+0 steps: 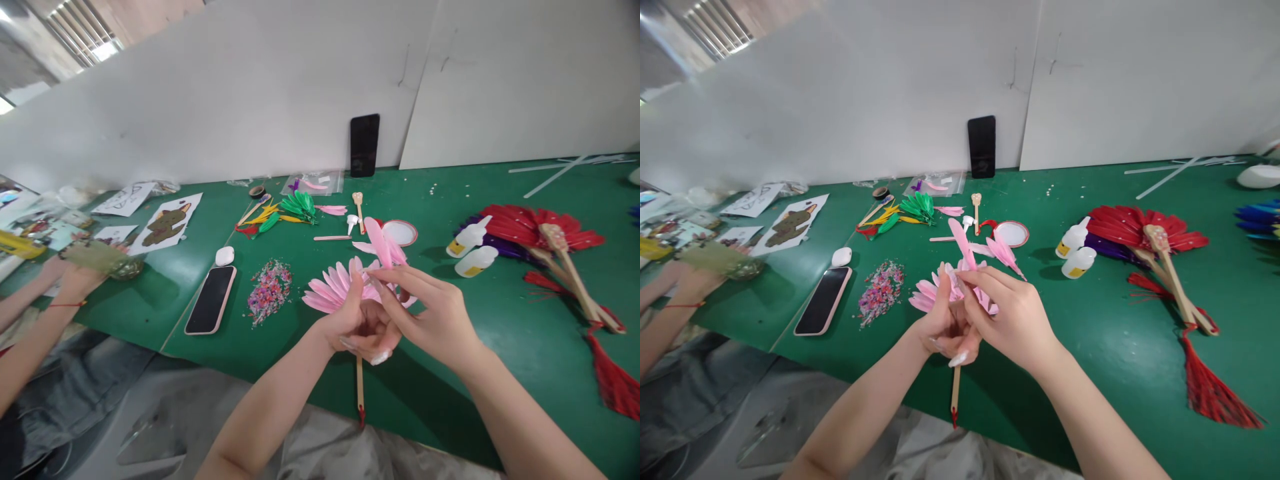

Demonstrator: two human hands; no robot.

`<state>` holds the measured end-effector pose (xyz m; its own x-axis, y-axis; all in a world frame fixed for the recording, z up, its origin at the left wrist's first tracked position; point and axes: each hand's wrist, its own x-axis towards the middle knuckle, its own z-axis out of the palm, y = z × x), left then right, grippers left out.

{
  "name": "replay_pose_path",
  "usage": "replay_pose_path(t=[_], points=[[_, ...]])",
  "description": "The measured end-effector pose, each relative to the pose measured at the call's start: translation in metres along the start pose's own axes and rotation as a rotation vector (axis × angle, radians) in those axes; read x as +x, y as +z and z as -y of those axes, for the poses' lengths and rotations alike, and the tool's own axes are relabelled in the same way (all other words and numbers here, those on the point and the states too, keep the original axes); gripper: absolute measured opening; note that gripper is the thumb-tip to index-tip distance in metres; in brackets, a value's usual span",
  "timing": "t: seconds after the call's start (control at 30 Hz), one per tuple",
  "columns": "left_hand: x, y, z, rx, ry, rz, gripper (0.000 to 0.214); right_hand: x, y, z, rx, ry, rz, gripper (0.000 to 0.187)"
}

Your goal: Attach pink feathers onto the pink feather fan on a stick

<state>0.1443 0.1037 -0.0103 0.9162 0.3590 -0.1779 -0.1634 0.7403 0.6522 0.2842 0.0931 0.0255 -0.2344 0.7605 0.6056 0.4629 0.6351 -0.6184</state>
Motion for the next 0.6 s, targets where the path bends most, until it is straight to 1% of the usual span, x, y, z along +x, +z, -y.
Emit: replay_pose_path(t=[0.17,0.33,0.5,0.6], points=[[-0.0006,0.0004,-0.0003,0.002,0.014,0.039,0.1,0.0004,-0.0002,0.0009,0.026,0.028,0.009,0.018],[-0.0009,-0.0001,0.0003,0.009,0.002,0.004,0.101,0.0001,-0.0001,0.0006,0.026,0.03,0.019,0.019],[-0.0009,0.0005,0.0005,0.008,0.006,0.035,0.103,0.0001,-0.0001,0.0004,0.021,0.012,0.003,0.019],[-0.0014,0.002,0.0001,0.018,0.031,0.059,0.103,0.0004,-0.0003,0.0004,0.023,0.006,-0.002,0.019]])
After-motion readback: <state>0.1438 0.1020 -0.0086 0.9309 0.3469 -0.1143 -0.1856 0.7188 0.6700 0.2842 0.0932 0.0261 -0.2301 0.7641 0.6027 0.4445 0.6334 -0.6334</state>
